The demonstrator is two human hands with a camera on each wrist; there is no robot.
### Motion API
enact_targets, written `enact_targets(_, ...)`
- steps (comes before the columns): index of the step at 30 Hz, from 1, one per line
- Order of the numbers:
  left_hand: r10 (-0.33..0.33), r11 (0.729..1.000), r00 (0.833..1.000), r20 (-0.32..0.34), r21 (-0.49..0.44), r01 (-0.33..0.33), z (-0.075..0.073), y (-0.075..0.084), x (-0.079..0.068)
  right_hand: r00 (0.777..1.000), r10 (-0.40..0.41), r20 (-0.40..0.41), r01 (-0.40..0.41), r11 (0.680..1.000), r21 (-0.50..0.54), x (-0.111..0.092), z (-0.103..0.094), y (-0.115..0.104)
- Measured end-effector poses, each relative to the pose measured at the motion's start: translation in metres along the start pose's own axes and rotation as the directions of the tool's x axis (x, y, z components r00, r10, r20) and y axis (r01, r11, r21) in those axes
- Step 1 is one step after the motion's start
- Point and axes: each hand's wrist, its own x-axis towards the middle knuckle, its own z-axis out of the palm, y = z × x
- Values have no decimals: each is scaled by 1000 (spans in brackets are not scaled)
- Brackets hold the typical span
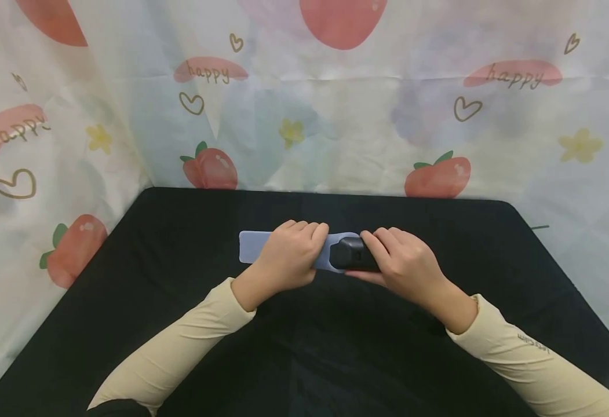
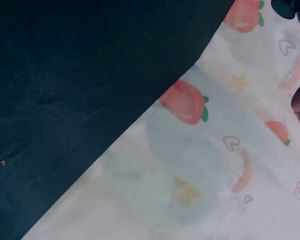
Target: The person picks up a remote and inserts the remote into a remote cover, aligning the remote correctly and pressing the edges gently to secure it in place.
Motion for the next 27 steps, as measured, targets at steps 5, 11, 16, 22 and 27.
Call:
enact_targets(5,-10,1000,1000,22,-1,10,0,0,1,1000,-1,29,2,1000,-30,2,2,0)
enact_targets(11,-88,996,991,96,39,85,3,-3,-6,989,49,142,-37,995,-88,0,2,4)
enact_targets(16,-113,993,989,99,29,110,3,-5,-14,982,104,156,-89,991,-99,-7,-1,10)
enact_targets(22,-89,996,996,24,13,88,4,-8,-13,988,115,98,-109,992,-69,-6,-1,15)
enact_targets(27,-132,991,991,-12,-26,132,3,-9,-13,988,87,-131,-85,996,22,-5,-2,16)
